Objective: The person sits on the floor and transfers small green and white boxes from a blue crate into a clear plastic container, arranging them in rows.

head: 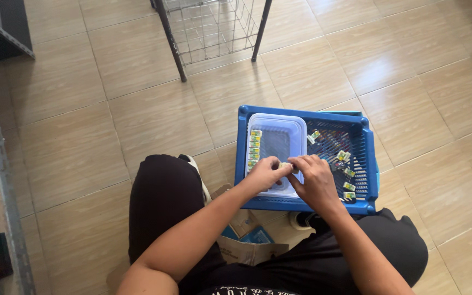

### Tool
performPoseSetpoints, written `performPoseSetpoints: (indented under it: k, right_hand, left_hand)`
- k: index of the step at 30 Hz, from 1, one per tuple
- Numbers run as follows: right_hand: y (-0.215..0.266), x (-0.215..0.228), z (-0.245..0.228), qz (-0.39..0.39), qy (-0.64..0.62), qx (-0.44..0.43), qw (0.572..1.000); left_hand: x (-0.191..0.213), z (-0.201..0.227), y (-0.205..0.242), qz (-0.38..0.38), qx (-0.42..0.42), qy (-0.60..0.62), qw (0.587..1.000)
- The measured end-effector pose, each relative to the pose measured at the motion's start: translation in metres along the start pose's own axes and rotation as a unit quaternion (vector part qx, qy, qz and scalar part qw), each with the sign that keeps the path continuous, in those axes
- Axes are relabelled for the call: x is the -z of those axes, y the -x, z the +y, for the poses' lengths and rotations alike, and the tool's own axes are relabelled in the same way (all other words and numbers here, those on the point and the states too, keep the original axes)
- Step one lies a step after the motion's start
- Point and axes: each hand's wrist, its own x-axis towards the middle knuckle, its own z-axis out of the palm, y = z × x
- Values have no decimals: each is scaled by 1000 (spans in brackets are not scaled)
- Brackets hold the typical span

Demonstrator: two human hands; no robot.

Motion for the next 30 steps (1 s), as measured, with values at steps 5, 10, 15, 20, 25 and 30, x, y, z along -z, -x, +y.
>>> performPoseSetpoints:
  k: [5,10,15,20,25,30]
  right_hand:
    - [2,-1,2,-9,-18,-15,1000]
    - [6,-1,5,3,-38,-2,999]
    - [5,-2,6,2,-47,-4,999]
    - [4,1,5,1,-56,-5,998]
    - [4,4,7,-4,-57,-17,998]
    - [8,7,13,-2,-51,-18,999]
  left_hand:
    - [3,-1,0,-8,9,2,1000]
    - [9,-2,0,-27,-38,-20,999]
    - [12,3,2,-30,3,-26,999]
    - [10,6,8,-31,13,-14,999]
    - [11,13,9,-38,22,13,999]
    - [9,18,11,-54,46,13,997]
